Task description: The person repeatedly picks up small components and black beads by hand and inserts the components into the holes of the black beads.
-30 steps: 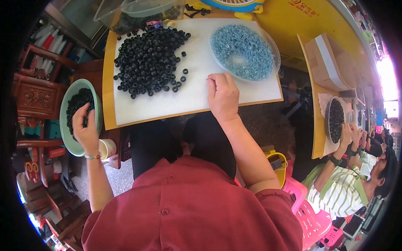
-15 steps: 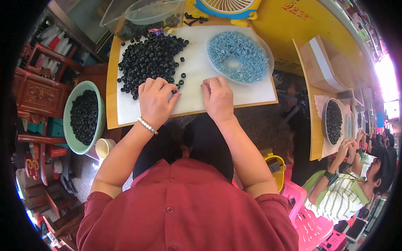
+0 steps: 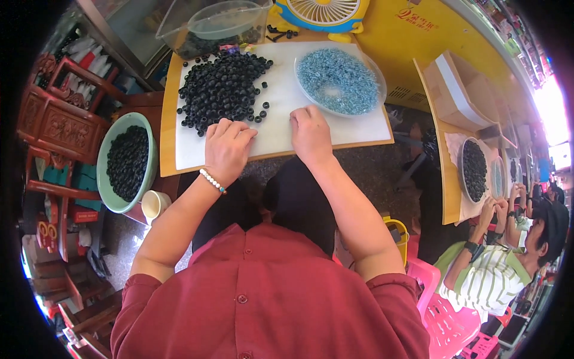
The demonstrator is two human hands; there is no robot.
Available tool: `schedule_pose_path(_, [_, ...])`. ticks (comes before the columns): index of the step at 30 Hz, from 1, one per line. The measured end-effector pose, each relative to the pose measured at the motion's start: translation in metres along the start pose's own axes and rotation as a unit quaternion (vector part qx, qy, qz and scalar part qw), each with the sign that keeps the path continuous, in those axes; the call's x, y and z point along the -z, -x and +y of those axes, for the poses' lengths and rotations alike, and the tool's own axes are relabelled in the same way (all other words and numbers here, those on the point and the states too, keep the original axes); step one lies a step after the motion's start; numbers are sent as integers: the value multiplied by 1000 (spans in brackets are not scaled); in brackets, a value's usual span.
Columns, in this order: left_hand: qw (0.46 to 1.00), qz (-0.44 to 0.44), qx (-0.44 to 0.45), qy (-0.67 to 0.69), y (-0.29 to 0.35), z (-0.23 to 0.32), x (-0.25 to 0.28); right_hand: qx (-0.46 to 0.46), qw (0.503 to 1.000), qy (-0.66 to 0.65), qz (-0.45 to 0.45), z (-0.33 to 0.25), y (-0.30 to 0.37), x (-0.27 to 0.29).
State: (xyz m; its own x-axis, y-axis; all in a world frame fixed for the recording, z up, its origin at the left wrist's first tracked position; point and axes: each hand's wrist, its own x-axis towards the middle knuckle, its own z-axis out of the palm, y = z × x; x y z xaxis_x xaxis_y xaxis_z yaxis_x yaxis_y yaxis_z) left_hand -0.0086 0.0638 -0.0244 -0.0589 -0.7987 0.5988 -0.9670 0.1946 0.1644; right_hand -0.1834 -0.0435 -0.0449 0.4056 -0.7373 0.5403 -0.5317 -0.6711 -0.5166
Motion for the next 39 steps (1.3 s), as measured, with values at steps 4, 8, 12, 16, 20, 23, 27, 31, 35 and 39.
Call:
schedule_pose_path(4, [998,0,21,53,1,5,12,-4,1000,-8,12,1,3,2])
schedule_pose_path(8, [796,-10,349,495,12,21,37,-140,975,-172,-20,-28,15,21])
schedule_pose_path(12, [514,-26,444,733,28,24,67,-254,864,-418,-119,-69,27,45])
schedule_pose_path(16, [386,-22,446,807,38,30,85,-268,778,-547,-152,-106,29,64])
schedule_pose_path(20, [323,-23,415,850,46,33,90,-250,758,-577,-173,-124,31,77])
schedule_pose_path(23, [317,-30,414,853,46,35,91,-243,757,-579,-179,-132,32,82])
schedule_pose_path(27, [278,-23,384,880,51,35,85,-225,754,-592,-177,-139,34,83])
schedule_pose_path(31, [289,-30,373,881,51,37,82,-208,778,-565,-180,-144,35,84])
schedule_pose_path(35, [335,-22,383,861,49,41,84,-156,829,-503,-188,-142,33,84])
schedule_pose_path(39, [378,-11,390,840,51,43,83,-87,890,-392,-216,-141,24,90])
